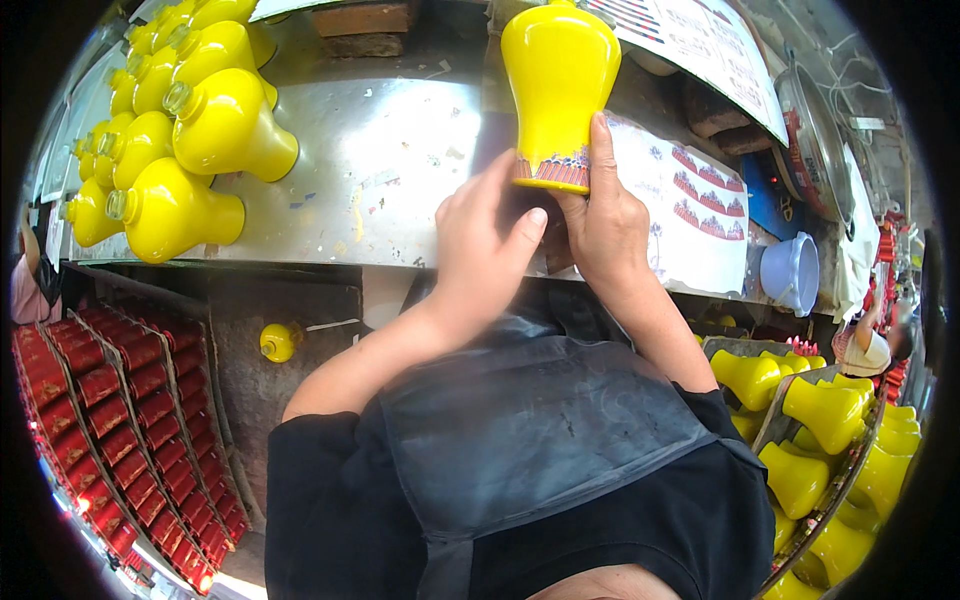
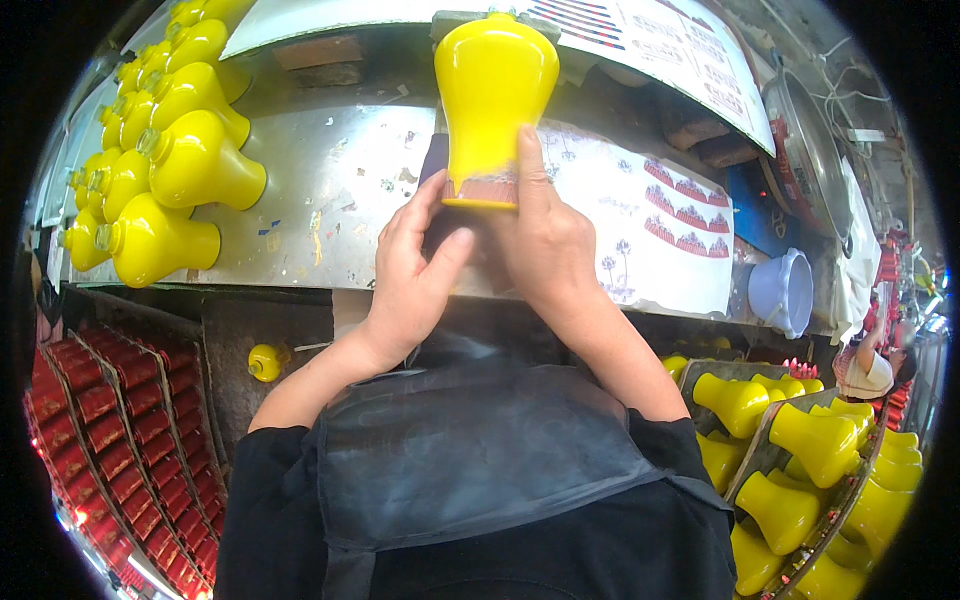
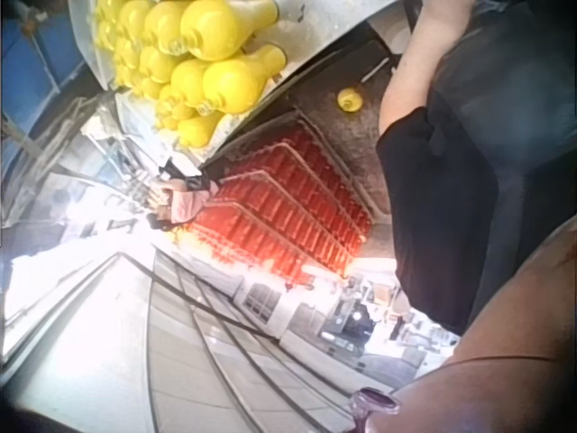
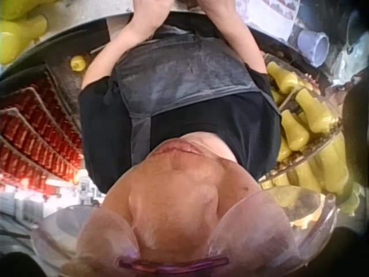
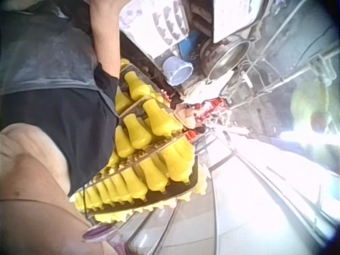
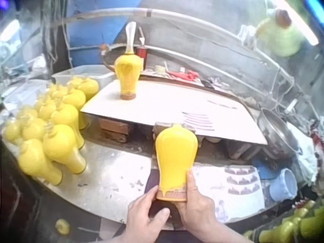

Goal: The person applies adhesive labels to the necks and bodies of yellow plastic bottles. They peel labels from a sheet, align and smooth them onto each bottle, and place finished bottles aside on the work surface.

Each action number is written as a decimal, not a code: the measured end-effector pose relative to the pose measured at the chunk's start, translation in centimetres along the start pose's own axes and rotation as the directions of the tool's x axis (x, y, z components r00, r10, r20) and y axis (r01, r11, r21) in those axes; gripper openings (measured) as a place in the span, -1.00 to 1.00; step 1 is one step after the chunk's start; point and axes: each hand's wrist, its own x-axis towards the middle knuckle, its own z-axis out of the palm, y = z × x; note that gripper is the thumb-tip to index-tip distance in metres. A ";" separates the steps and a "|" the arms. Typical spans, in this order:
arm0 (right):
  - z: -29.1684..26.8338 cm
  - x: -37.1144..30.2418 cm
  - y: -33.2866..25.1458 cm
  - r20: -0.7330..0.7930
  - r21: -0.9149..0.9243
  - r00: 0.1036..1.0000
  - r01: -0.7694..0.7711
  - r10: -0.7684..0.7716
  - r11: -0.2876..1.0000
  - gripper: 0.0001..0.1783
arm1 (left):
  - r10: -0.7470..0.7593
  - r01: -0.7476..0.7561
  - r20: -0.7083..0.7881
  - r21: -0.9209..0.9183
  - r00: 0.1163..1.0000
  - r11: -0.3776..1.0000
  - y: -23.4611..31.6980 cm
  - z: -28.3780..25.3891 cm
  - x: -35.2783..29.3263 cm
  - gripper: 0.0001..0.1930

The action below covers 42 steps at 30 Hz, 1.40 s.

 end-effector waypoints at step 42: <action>-1.8 -3.9 1.8 0.038 -0.015 0.997 0.067 -0.067 0.998 -0.28 | 0.404 -0.392 0.086 0.486 0.911 0.781 0.1 0.1 5.5 -0.08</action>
